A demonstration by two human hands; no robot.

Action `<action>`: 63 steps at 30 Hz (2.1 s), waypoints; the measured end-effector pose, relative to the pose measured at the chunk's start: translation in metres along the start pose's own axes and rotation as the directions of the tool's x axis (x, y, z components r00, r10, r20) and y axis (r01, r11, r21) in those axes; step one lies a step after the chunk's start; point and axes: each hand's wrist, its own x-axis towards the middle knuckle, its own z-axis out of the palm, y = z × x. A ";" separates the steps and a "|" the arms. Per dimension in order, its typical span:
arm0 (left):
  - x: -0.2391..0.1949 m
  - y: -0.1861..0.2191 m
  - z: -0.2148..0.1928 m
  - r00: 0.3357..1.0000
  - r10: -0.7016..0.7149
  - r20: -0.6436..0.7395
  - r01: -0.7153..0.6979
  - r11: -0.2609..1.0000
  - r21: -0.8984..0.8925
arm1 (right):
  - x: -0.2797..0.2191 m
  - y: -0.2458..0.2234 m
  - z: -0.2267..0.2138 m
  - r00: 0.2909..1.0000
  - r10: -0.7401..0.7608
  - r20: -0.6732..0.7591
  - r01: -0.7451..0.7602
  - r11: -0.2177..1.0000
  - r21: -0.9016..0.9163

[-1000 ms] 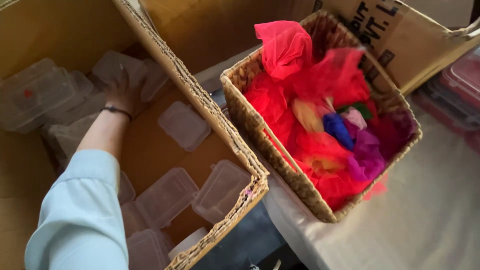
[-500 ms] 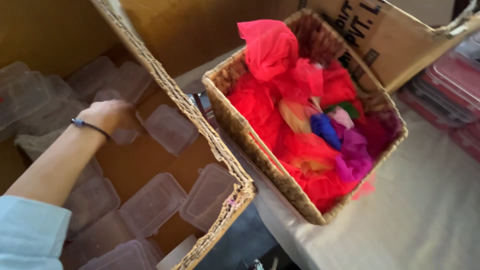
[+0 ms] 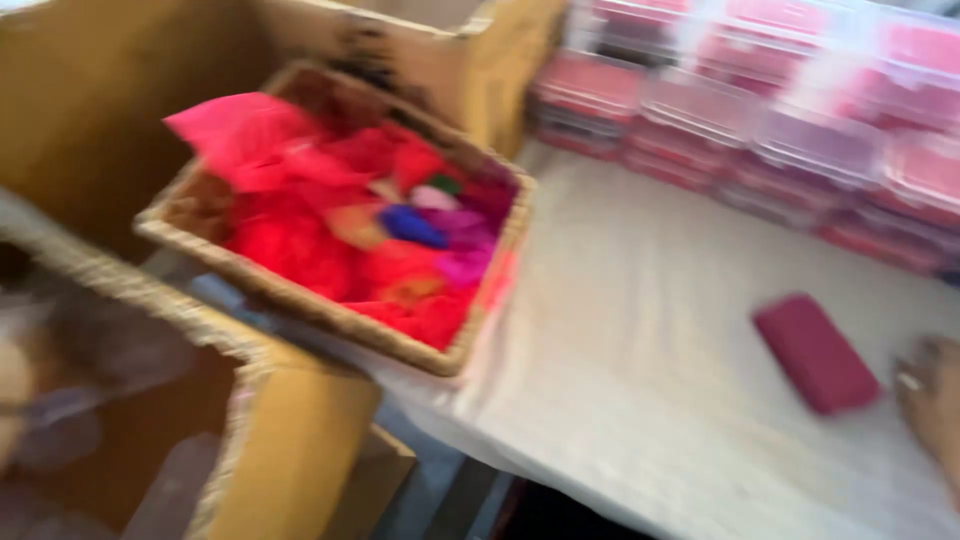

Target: The person wipes a rectangular felted soap bar with a cloth, then wraps a sheet of pink organza fabric around the bar and tucks the fabric edges in. They place the wrapped bar into a clear plastic container, close the lid, wipe the table surface with the cloth, and wipe several flat cardboard pieces with the cloth.

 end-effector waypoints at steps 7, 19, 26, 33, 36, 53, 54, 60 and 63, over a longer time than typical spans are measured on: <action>0.080 0.112 -0.167 0.967 0.219 -0.133 -0.253 0.898 -0.361 | 0.014 -0.189 -0.159 0.990 0.110 -0.088 -0.127 0.968 -0.215; 0.080 0.320 -0.415 0.897 0.317 -0.307 -0.429 0.461 -0.777 | 0.000 -0.156 -0.171 0.934 0.265 -0.239 -0.277 0.961 -0.016; 0.195 0.479 -0.267 0.856 0.339 -0.391 -0.181 -0.512 -0.840 | 0.001 -0.176 -0.220 0.903 0.310 -0.297 -0.342 0.937 -0.063; 0.185 0.487 -0.199 0.860 0.392 -0.327 0.180 -0.832 -0.524 | -0.006 -0.173 -0.196 0.898 0.429 -0.101 -0.423 0.903 0.080; 0.190 0.482 -0.193 0.832 0.393 -0.392 0.228 -0.886 -0.405 | 0.007 -0.209 -0.220 0.888 0.368 -0.275 -0.219 0.866 0.450; 0.210 0.490 -0.169 0.885 0.333 -0.327 0.208 -0.908 -0.363 | 0.041 -0.349 -0.202 0.897 -0.173 -0.406 0.356 0.827 0.435; 0.214 0.485 -0.164 0.911 0.275 -0.308 0.182 -0.937 -0.299 | 0.031 -0.356 -0.200 0.929 -0.217 -0.300 0.342 0.815 0.467; 0.221 0.485 -0.142 0.928 0.232 -0.292 0.181 -0.965 -0.189 | 0.020 -0.373 -0.200 0.916 -0.325 -0.236 0.395 0.833 0.387; 0.214 0.499 -0.147 0.878 0.374 -0.299 0.275 -0.905 -0.324 | 0.030 -0.367 -0.218 0.891 -0.235 -0.389 0.356 0.893 0.275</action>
